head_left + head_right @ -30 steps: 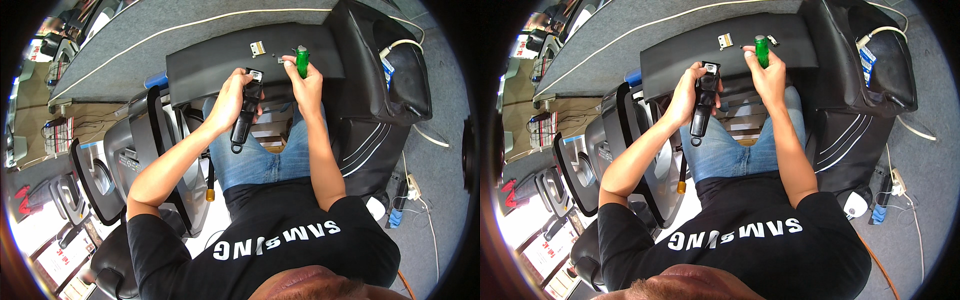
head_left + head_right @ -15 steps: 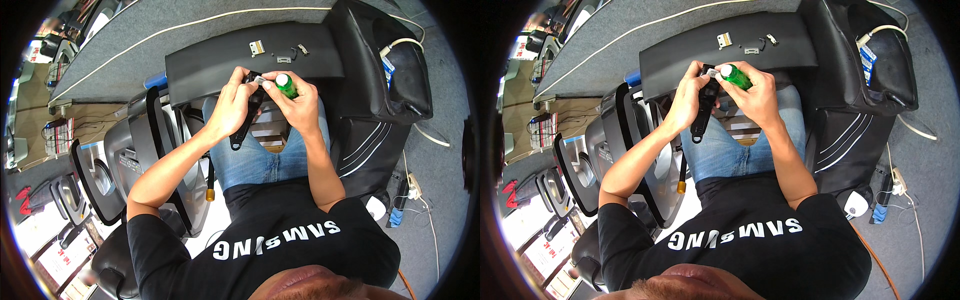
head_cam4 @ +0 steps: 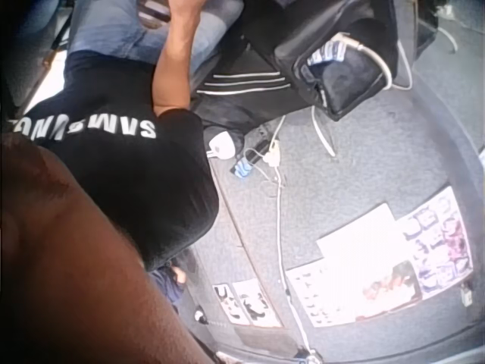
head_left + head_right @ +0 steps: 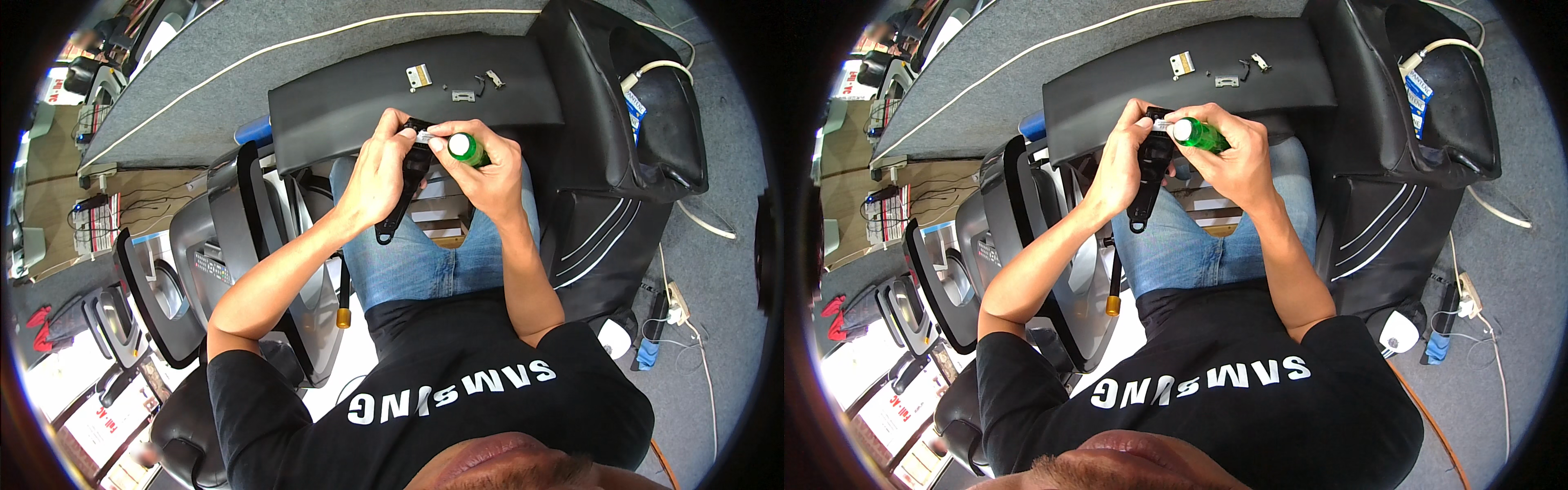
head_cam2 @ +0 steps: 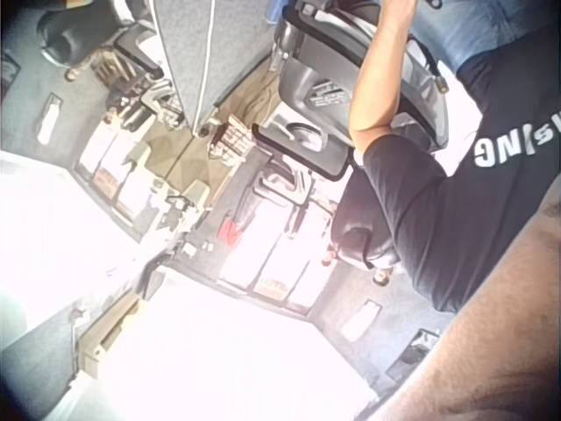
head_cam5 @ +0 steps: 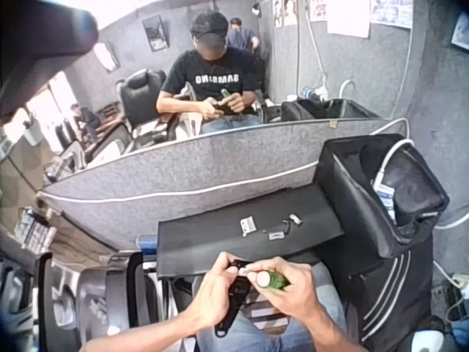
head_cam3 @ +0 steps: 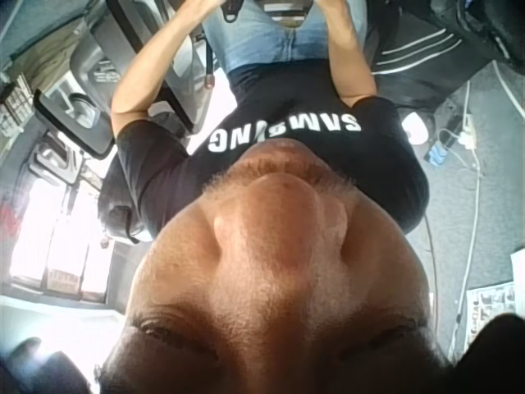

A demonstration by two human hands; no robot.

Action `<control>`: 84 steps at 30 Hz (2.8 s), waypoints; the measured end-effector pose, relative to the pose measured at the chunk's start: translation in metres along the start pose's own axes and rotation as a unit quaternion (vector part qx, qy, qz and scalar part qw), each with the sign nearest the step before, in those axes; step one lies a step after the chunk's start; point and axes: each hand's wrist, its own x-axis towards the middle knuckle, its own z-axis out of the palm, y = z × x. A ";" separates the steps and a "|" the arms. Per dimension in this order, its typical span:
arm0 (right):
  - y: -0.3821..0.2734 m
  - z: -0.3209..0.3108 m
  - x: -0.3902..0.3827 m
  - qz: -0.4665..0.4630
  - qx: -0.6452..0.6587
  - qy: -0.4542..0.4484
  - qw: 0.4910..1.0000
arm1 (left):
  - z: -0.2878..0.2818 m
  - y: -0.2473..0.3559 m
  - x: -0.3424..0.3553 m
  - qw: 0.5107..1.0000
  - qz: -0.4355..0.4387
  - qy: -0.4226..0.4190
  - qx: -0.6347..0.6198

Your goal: The person disassembles the top of a hair clipper using a screwdriver, applies oil to the internal components, and then reattaches a metal blade by hand.

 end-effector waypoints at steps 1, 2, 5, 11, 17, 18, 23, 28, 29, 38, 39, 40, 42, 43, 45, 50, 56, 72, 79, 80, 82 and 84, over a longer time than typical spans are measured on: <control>0.001 0.000 -0.001 -0.003 0.001 0.002 1.000 | 0.000 0.000 0.000 1.000 0.002 0.000 0.006; 0.001 0.000 -0.001 -0.002 0.001 0.000 1.000 | 0.001 0.000 0.000 1.000 0.004 0.000 0.011; 0.000 -0.001 -0.002 -0.003 0.002 -0.004 1.000 | 0.001 0.000 0.000 1.000 0.016 0.000 0.008; 0.001 -0.001 -0.002 -0.019 0.005 -0.007 1.000 | 0.001 0.001 0.000 1.000 0.020 -0.003 0.006; 0.001 -0.002 -0.002 -0.013 0.006 -0.013 1.000 | 0.001 0.003 -0.001 1.000 0.019 -0.005 0.003; 0.001 -0.002 -0.002 -0.012 0.007 -0.015 1.000 | 0.001 0.003 -0.001 1.000 0.016 -0.004 0.001; 0.004 -0.002 -0.003 -0.019 0.013 -0.015 1.000 | 0.001 0.005 -0.001 1.000 0.003 -0.008 -0.013; 0.003 0.000 -0.003 -0.023 0.011 -0.014 1.000 | 0.001 0.003 0.000 0.998 0.003 -0.006 -0.064; 0.003 0.000 -0.003 -0.021 0.014 -0.012 1.000 | 0.001 0.002 0.000 0.997 0.003 -0.004 -0.080; 0.002 0.003 -0.004 -0.016 0.015 -0.003 1.000 | 0.000 0.001 0.001 0.997 0.001 -0.008 -0.079; 0.002 0.003 -0.004 -0.018 0.015 -0.003 1.000 | 0.000 0.001 0.001 0.997 0.002 -0.007 -0.079; 0.003 0.002 -0.005 -0.020 0.016 -0.004 1.000 | 0.000 0.001 0.000 0.997 0.002 -0.006 -0.079; 0.004 0.002 -0.005 -0.021 0.012 -0.006 1.000 | 0.000 0.002 0.000 0.997 0.000 -0.010 -0.071; 0.004 0.002 -0.005 -0.022 0.010 -0.007 1.000 | -0.001 0.003 0.000 0.998 -0.002 -0.016 -0.063; 0.004 0.002 -0.004 -0.030 0.015 -0.005 0.999 | -0.001 0.004 -0.001 0.998 -0.005 -0.022 -0.055; 0.003 0.002 -0.005 -0.013 0.015 -0.010 1.000 | -0.001 0.001 0.000 0.999 0.005 -0.017 -0.040; 0.003 0.003 -0.006 -0.015 0.012 -0.004 1.000 | -0.002 0.001 0.000 0.999 0.009 -0.020 -0.034; 0.002 0.001 -0.005 -0.017 0.008 -0.011 1.000 | -0.001 0.003 0.000 0.998 0.003 -0.013 -0.066; -0.003 0.001 -0.006 0.011 0.021 -0.021 1.000 | -0.003 0.002 0.001 0.998 0.002 -0.021 -0.052; -0.004 0.001 -0.006 0.012 0.018 -0.022 1.000 | -0.003 0.002 0.001 0.999 0.003 -0.019 -0.051; -0.006 0.000 -0.005 0.013 0.011 -0.024 1.000 | -0.002 0.002 0.000 0.999 0.010 -0.015 -0.035; -0.004 0.001 -0.005 0.008 0.012 -0.020 1.000 | -0.001 0.002 0.000 0.999 0.017 -0.011 -0.026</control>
